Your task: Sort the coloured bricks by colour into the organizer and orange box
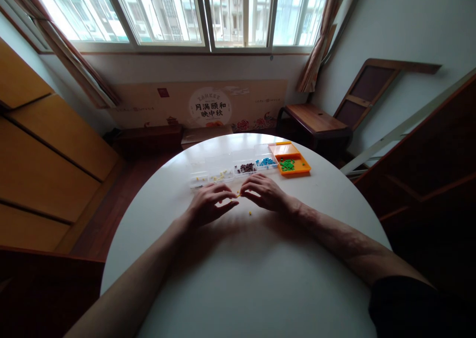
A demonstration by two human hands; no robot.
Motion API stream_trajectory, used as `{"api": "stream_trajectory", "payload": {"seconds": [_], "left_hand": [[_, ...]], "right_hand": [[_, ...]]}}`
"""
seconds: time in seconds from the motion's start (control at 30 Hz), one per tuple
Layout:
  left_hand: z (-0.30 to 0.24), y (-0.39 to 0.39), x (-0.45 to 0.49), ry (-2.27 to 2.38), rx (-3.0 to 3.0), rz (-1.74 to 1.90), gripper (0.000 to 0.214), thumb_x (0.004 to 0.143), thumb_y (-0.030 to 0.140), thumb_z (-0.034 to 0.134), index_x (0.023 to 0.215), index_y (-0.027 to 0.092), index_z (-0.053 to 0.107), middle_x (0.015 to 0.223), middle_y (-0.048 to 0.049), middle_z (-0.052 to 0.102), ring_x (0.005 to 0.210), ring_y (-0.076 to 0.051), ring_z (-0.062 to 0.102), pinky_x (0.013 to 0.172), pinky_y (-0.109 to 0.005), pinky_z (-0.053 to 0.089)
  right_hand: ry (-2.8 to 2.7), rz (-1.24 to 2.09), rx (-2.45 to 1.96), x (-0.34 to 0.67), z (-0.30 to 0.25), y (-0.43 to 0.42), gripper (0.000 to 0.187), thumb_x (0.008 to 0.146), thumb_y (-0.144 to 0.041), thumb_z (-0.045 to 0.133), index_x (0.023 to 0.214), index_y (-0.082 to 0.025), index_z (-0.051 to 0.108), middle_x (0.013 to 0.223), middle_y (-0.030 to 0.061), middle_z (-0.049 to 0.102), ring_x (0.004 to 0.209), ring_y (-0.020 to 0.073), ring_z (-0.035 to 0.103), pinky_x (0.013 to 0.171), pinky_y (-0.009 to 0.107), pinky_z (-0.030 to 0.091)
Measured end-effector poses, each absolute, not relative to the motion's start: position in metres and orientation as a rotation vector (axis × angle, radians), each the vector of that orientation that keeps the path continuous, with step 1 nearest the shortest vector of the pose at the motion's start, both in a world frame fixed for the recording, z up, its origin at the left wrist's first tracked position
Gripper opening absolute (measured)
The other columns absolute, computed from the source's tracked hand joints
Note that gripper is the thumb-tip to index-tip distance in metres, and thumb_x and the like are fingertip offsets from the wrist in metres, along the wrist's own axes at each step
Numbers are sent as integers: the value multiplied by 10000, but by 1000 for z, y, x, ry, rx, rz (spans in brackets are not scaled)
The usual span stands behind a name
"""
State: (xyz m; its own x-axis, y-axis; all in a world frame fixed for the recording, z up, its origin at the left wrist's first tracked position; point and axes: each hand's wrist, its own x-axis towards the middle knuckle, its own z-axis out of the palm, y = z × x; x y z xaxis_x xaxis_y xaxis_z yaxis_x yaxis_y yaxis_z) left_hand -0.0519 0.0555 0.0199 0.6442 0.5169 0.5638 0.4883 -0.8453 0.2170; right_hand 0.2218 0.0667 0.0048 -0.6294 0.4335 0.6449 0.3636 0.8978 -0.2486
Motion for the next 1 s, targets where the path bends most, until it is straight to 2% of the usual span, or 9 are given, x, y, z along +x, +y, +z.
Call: {"api": "stream_trajectory", "payload": {"seconds": [0.1,0.37,0.6,0.73,0.83,0.93,1.0], "left_hand": [[20,55,-51,865,2829,983,178,1053,432,756,1050,278,845,985,-51,823,839,-178,762,819,-324,594],[24,53,-48,823,2840,1087,127,1072,325,727,1018,272,829,981,-24,835,828,-160,761,811,-317,565],[23,54,-51,833,2876,1071,138,1079,294,702,1011,272,821,966,-19,833,793,-159,741,796,-319,545],[23,63,-69,882,2952,1069,150,1082,293,693,1011,268,823,995,-20,840,826,-170,749,816,-326,529],[25,69,-86,1116,2893,1105,181,1081,307,680,982,257,823,1005,-24,835,804,-167,737,841,-323,522],[29,73,-101,1477,2766,1104,213,1052,329,677,907,233,799,968,-13,817,660,-146,654,848,-334,513],[31,75,-109,1717,2647,1097,191,1001,330,697,864,222,774,927,-14,795,646,-159,629,830,-341,506]], "right_hand": [[-2313,120,-541,223,5,67,89,1125,-277,634,1112,-254,720,1062,60,779,997,228,717,979,400,548],[-2284,97,-509,221,8,64,89,1127,-280,635,1101,-249,713,1050,55,785,979,215,725,970,389,557],[-2289,138,-586,221,1,65,61,1099,-293,668,1139,-251,687,1063,62,785,972,234,716,971,410,552],[-2315,113,-682,222,-4,65,105,1053,-243,690,1158,-239,690,1143,89,782,1064,275,712,1009,449,552],[-2362,129,-756,225,-4,64,133,1019,-242,733,1152,-242,724,1198,93,772,1136,287,701,1058,465,545],[-2359,143,-809,226,-3,63,102,1024,-247,726,1121,-237,758,1177,82,770,1093,264,703,1044,439,549],[-2354,145,-817,226,-3,64,82,1039,-252,708,1087,-237,774,1159,75,768,1059,249,703,1030,425,550]]}}
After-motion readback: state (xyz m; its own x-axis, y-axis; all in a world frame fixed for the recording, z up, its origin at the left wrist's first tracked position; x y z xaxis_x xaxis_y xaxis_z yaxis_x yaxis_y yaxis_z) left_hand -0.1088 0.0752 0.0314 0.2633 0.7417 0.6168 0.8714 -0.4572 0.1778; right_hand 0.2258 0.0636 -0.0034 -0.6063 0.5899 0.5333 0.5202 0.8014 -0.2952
